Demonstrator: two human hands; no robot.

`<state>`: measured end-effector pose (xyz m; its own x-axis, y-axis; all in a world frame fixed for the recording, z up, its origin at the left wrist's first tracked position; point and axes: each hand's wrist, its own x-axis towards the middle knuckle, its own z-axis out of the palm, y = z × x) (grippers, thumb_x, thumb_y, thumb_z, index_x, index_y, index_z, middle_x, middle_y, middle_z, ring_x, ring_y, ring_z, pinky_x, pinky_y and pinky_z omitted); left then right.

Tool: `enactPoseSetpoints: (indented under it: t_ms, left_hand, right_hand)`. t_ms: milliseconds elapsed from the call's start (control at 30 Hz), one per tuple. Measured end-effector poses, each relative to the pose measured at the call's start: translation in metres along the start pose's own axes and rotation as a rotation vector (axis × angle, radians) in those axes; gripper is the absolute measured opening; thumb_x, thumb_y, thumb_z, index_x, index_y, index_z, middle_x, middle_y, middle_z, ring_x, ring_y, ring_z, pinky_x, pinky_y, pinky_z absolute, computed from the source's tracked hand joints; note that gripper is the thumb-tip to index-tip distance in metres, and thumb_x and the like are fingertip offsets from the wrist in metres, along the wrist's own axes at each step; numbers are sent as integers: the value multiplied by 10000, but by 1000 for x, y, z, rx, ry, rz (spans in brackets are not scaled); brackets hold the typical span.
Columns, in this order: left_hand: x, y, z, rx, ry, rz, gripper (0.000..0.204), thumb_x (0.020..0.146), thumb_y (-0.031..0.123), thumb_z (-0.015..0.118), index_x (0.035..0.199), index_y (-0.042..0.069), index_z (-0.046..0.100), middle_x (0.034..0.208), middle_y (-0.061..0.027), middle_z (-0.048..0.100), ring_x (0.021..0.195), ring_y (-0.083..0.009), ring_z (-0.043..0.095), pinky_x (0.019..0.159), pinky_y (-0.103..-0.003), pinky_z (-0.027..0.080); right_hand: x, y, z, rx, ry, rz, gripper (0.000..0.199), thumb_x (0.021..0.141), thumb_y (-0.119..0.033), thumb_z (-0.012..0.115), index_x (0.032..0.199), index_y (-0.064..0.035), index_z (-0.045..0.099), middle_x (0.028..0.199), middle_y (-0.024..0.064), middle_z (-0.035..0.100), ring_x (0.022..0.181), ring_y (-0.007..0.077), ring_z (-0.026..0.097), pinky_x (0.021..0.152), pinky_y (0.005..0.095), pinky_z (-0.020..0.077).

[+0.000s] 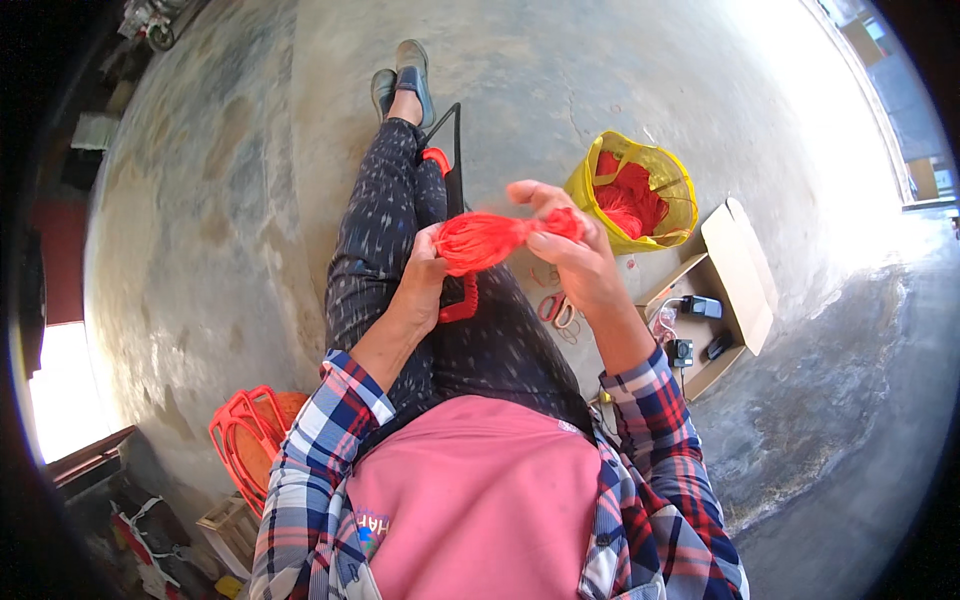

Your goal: The recorder is wrapping a long red string around a circular black frame.

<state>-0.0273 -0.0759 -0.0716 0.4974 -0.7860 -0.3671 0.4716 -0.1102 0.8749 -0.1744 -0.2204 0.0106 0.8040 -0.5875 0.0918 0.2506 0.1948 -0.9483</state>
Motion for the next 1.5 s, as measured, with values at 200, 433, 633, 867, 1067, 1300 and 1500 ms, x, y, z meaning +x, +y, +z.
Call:
enactPoseSetpoints:
  t_ms: [200,433,633,867,1067,1300,1500]
  left_hand:
    - [-4,12,8,-129,31,-57,509,756,31,491,1260,30,417,1034,-34,492,1027,-138,464,1012,-288,326]
    - [-7,5,16,36,145,73,592,691,-31,503,1279,28,472,1155,-77,483,1064,-189,460,1034,-328,311]
    - [-40,50,39,805,36,595,372,719,22,690,1081,53,606,940,-69,583,875,-229,524,923,-362,395]
    - [-22,36,33,170,-73,212,176,805,-10,721,910,53,594,792,8,543,710,-82,506,677,-229,446]
    - [-11,47,0,-131,132,5,27,901,53,600,920,47,581,732,21,568,607,-51,472,575,-195,391]
    - [-27,43,6,222,38,-314,236,975,216,527,981,-4,612,571,-31,554,388,-83,446,371,-234,342]
    - [-18,44,-12,716,247,232,224,906,131,644,729,-4,616,608,26,548,572,-2,431,474,-229,349]
  right_hand:
    - [-43,-57,47,664,-372,100,361,736,-194,775,805,-79,440,774,121,548,711,221,566,635,380,446]
    - [-72,-96,68,364,-90,-42,417,753,-146,752,973,-71,405,642,47,551,545,179,528,562,391,408]
    - [-31,-123,41,276,-408,-414,436,773,-44,729,988,-128,358,660,45,528,578,199,540,656,418,435]
    - [-10,-152,24,280,-306,-400,273,908,-98,614,1033,-114,372,672,26,536,587,161,511,732,357,393]
    - [-3,-65,0,-298,-177,-33,291,727,42,644,966,-65,518,901,70,574,949,221,578,857,348,451]
    - [9,31,17,-941,-358,144,212,754,15,677,937,-17,576,876,144,658,850,301,651,733,361,507]
    - [7,35,35,-702,-238,237,230,786,-24,699,985,9,588,934,175,670,854,319,675,756,367,529]
